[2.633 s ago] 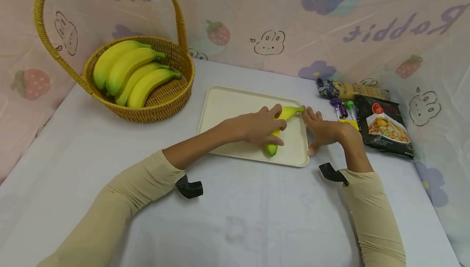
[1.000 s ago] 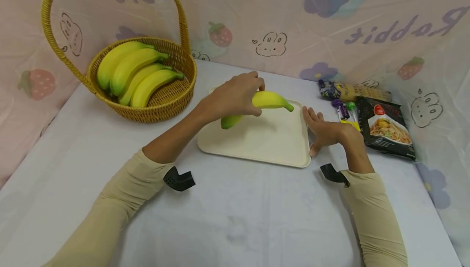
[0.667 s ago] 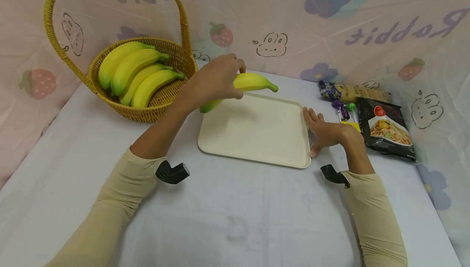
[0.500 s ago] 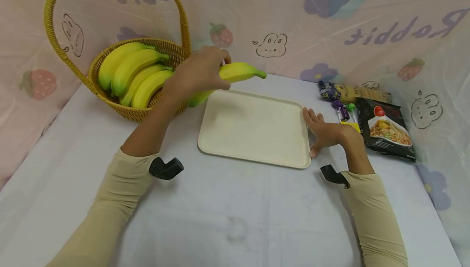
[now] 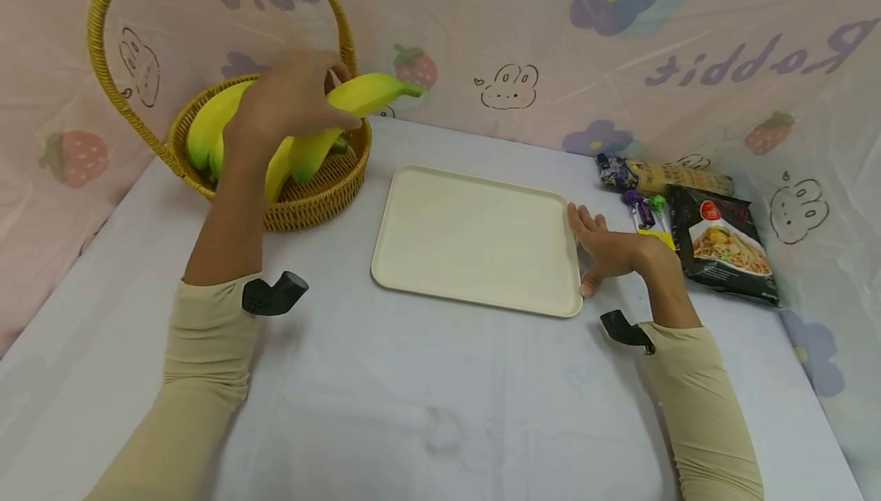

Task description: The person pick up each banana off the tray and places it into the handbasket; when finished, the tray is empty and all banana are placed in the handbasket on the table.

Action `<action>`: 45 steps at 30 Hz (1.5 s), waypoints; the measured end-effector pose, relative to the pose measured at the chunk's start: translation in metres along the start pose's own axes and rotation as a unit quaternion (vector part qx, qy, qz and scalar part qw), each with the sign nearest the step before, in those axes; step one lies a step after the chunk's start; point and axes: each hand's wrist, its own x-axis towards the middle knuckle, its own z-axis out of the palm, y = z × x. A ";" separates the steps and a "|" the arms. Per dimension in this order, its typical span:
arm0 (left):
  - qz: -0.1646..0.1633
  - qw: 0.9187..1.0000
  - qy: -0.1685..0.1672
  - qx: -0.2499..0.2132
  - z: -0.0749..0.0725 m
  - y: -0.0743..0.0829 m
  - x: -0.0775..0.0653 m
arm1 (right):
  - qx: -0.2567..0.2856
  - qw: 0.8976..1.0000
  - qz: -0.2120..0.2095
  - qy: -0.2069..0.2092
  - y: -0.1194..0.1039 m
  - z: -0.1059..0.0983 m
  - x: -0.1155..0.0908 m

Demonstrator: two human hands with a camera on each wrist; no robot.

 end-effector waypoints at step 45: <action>-0.167 0.978 -0.037 0.118 0.001 -0.043 0.006 | 0.018 1.000 -0.006 -0.018 0.005 -0.005 -0.001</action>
